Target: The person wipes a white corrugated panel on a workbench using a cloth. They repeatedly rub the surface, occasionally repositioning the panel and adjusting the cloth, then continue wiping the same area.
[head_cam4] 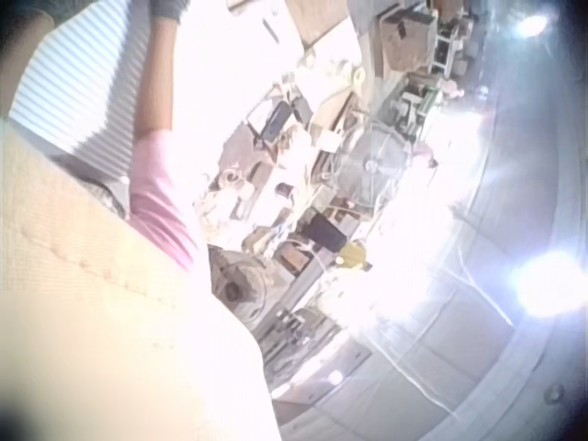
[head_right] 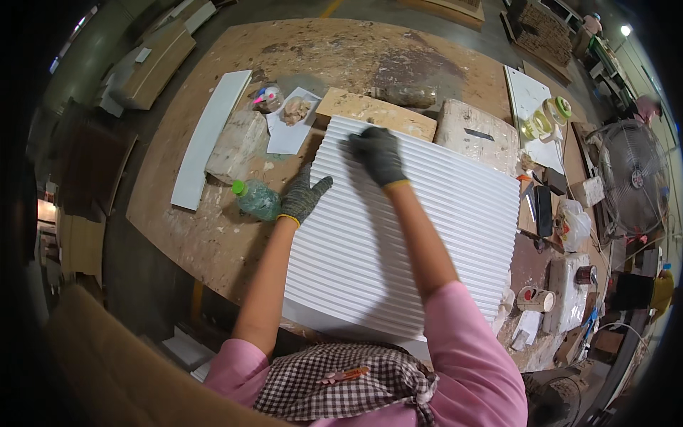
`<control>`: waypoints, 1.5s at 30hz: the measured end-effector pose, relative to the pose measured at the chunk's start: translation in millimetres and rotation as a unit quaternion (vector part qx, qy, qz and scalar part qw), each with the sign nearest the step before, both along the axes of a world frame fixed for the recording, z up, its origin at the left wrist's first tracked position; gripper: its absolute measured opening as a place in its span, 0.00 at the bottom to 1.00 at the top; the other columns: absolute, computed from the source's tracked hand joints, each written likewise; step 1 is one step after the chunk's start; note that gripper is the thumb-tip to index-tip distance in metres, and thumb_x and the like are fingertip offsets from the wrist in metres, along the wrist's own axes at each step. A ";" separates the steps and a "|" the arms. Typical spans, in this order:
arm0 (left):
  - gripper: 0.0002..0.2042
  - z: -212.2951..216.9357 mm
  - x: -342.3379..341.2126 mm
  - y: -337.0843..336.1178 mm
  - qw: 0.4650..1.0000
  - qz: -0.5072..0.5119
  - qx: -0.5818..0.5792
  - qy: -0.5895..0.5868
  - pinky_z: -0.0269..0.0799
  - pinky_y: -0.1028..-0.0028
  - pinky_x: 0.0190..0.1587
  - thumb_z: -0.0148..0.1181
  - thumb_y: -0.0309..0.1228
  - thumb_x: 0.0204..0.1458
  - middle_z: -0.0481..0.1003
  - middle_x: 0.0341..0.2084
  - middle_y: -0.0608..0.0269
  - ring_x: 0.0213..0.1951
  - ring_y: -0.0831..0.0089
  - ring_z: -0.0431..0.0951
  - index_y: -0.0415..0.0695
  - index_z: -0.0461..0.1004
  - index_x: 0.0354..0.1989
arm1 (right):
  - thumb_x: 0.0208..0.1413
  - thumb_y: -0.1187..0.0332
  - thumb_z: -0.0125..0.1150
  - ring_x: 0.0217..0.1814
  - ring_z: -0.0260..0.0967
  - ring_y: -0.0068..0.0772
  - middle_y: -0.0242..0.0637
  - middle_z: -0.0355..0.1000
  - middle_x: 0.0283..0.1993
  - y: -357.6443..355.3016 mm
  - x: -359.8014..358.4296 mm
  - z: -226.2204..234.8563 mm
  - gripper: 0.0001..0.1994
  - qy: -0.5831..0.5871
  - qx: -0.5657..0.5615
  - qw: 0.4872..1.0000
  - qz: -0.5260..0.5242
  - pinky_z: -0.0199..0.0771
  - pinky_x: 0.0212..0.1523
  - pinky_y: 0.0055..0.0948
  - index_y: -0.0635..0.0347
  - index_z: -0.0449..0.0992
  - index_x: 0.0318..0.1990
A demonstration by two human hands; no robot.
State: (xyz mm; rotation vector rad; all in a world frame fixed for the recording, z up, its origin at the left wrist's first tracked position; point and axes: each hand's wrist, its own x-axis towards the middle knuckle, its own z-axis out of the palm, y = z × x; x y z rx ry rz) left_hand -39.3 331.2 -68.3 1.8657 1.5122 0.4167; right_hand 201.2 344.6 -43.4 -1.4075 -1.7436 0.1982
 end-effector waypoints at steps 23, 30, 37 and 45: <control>0.50 -50.1 26.9 27.0 0.991 -0.102 0.039 -0.081 0.59 0.63 0.71 0.76 0.49 0.47 0.64 0.68 0.38 0.70 0.52 0.63 0.33 0.55 0.72 | 0.51 0.59 0.65 0.41 0.75 0.53 0.45 0.76 0.37 35.9 -68.0 4.4 0.06 -0.252 -0.060 0.966 0.024 0.74 0.40 0.49 0.44 0.83 0.33; 0.61 10.8 23.4 6.5 0.988 -0.048 -0.123 -0.076 0.58 0.62 0.72 0.77 0.59 0.39 0.59 0.70 0.33 0.73 0.49 0.58 0.30 0.52 0.74 | 0.57 0.71 0.72 0.26 0.73 0.34 0.38 0.78 0.27 -110.5 99.8 4.2 0.03 -0.032 -0.057 0.998 -0.002 0.77 0.34 0.30 0.59 0.86 0.37; 0.57 -16.0 11.3 13.3 0.999 -0.031 -0.043 -0.003 0.62 0.62 0.70 0.77 0.57 0.40 0.64 0.67 0.35 0.70 0.50 0.64 0.31 0.56 0.71 | 0.56 0.64 0.67 0.32 0.75 0.49 0.45 0.77 0.31 -14.1 -29.6 6.8 0.03 -0.080 -0.034 0.992 0.092 0.76 0.34 0.43 0.45 0.85 0.35; 0.57 -11.1 -3.8 8.8 0.997 -0.028 -0.068 -0.015 0.58 0.62 0.73 0.78 0.56 0.40 0.59 0.70 0.34 0.73 0.49 0.58 0.32 0.54 0.72 | 0.61 0.61 0.67 0.29 0.77 0.40 0.40 0.77 0.31 -41.0 -21.1 20.3 0.07 -0.103 -0.033 0.985 0.133 0.78 0.34 0.41 0.51 0.85 0.35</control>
